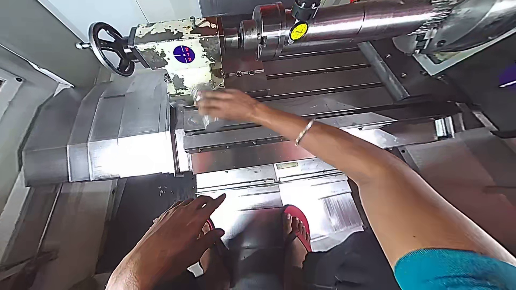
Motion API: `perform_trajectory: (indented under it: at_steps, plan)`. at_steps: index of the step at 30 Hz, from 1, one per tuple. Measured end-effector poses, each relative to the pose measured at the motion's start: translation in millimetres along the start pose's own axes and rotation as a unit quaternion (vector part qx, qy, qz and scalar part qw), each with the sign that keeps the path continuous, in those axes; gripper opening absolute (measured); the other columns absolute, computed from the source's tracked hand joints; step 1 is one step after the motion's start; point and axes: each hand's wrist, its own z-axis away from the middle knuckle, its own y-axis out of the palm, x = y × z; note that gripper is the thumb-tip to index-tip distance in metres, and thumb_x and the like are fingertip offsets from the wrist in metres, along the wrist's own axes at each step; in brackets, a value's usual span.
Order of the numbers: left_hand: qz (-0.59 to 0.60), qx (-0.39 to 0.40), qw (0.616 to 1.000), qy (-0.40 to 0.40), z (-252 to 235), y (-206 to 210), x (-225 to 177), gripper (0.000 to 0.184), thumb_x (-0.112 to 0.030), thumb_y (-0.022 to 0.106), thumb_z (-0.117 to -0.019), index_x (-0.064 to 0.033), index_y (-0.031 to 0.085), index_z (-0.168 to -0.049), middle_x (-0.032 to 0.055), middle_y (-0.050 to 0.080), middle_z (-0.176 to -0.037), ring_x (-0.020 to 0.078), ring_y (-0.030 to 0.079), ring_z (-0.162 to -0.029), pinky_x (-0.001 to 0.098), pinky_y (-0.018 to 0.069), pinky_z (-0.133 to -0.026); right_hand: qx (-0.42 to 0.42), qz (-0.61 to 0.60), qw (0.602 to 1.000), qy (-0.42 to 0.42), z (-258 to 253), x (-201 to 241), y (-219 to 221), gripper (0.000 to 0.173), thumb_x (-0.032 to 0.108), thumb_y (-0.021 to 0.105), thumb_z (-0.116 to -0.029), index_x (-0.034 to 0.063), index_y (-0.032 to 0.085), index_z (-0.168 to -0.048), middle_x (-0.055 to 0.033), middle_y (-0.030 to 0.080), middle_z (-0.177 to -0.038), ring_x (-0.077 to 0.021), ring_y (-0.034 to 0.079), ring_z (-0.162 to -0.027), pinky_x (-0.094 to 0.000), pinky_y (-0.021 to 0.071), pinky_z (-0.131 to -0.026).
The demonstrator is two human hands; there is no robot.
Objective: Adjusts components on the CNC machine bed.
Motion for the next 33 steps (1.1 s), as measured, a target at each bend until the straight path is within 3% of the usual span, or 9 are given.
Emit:
perform_trajectory:
  at_steps: [3,8,12,15,18,23,29,33]
  plan:
    - [-0.004,-0.006,1.000,-0.005,2.5,-3.1,-0.4,0.060,-0.053,0.054,-0.1001,-0.0254,0.048,-0.153,0.0083,0.066,-0.132,0.0304,0.066,-0.117,0.0541,0.0541,-0.095,0.020,0.004,0.999,0.036,4.1,-27.5,3.6,0.030,0.006,0.051,-0.1047,0.0142,0.069,-0.126,-0.0061,0.068,-0.136,-0.0319,0.056,-0.136,-0.0469,0.0516,-0.107]
    - [-0.013,0.003,1.000,-0.011,4.0,-1.2,-0.9,0.061,-0.055,0.054,-0.1000,-0.0261,0.047,-0.153,0.0074,0.066,-0.131,0.0287,0.066,-0.116,0.0524,0.0538,-0.096,0.039,-0.026,0.997,0.061,8.4,-21.0,1.9,0.033,0.005,0.051,-0.1039,0.0142,0.070,-0.129,-0.0070,0.065,-0.140,-0.0338,0.053,-0.140,-0.0482,0.0493,-0.110]
    - [-0.007,0.004,1.000,-0.011,2.5,-2.0,-2.9,0.061,-0.054,0.053,-0.1003,-0.0262,0.047,-0.153,0.0069,0.065,-0.133,0.0279,0.065,-0.118,0.0521,0.0533,-0.098,0.055,-0.027,0.995,0.077,3.1,-10.6,-3.3,0.036,0.001,0.058,-0.0987,0.0146,0.068,-0.131,-0.0070,0.065,-0.141,-0.0342,0.053,-0.139,-0.0481,0.0518,-0.106]
    - [-0.006,0.003,1.000,-0.006,0.2,-1.1,-1.4,0.060,-0.053,0.054,-0.1001,-0.0251,0.048,-0.153,0.0076,0.066,-0.132,0.0290,0.066,-0.117,0.0532,0.0542,-0.095,0.000,-0.013,1.000,0.025,1.8,10.0,-7.6,0.029,0.010,0.051,-0.1052,0.0153,0.070,-0.127,-0.0043,0.068,-0.137,-0.0296,0.056,-0.137,-0.0448,0.0490,-0.111]
    - [-0.018,-0.010,1.000,0.002,-2.3,1.5,0.3,0.059,-0.053,0.053,-0.1004,-0.0242,0.049,-0.152,0.0081,0.066,-0.131,0.0300,0.067,-0.116,0.0539,0.0547,-0.095,-0.028,-0.001,0.999,-0.036,-0.2,14.5,-10.7,0.031,0.010,0.050,-0.1059,0.0165,0.070,-0.128,-0.0034,0.067,-0.139,-0.0279,0.055,-0.138,-0.0449,0.0511,-0.108]
    - [0.005,0.031,0.999,-0.033,-1.8,-7.1,-3.5,0.062,-0.053,0.053,-0.1011,-0.0260,0.044,-0.156,0.0081,0.063,-0.137,0.0297,0.063,-0.122,0.0542,0.0511,-0.100,0.018,-0.038,0.996,0.076,0.5,-31.4,-2.3,0.033,0.002,0.052,-0.1026,0.0131,0.069,-0.128,-0.0085,0.068,-0.136,-0.0329,0.059,-0.134,-0.0488,0.0533,-0.104]
    - [-0.006,0.039,0.999,-0.031,1.9,-5.9,-2.6,0.063,-0.054,0.053,-0.1011,-0.0244,0.043,-0.156,0.0091,0.062,-0.138,0.0303,0.062,-0.124,0.0541,0.0504,-0.102,0.049,-0.028,0.994,0.091,8.2,-20.3,0.3,0.036,0.003,0.051,-0.1028,0.0154,0.067,-0.132,-0.0075,0.064,-0.142,-0.0338,0.052,-0.140,-0.0493,0.0490,-0.110]
    - [-0.003,0.036,0.999,-0.033,-1.0,-5.0,-3.4,0.063,-0.055,0.053,-0.1008,-0.0266,0.043,-0.156,0.0072,0.062,-0.139,0.0286,0.062,-0.125,0.0527,0.0500,-0.103,0.076,-0.037,0.992,0.097,10.8,-9.2,0.5,0.041,-0.001,0.058,-0.0977,0.0165,0.066,-0.135,-0.0073,0.063,-0.143,-0.0333,0.051,-0.141,-0.0495,0.0493,-0.109]
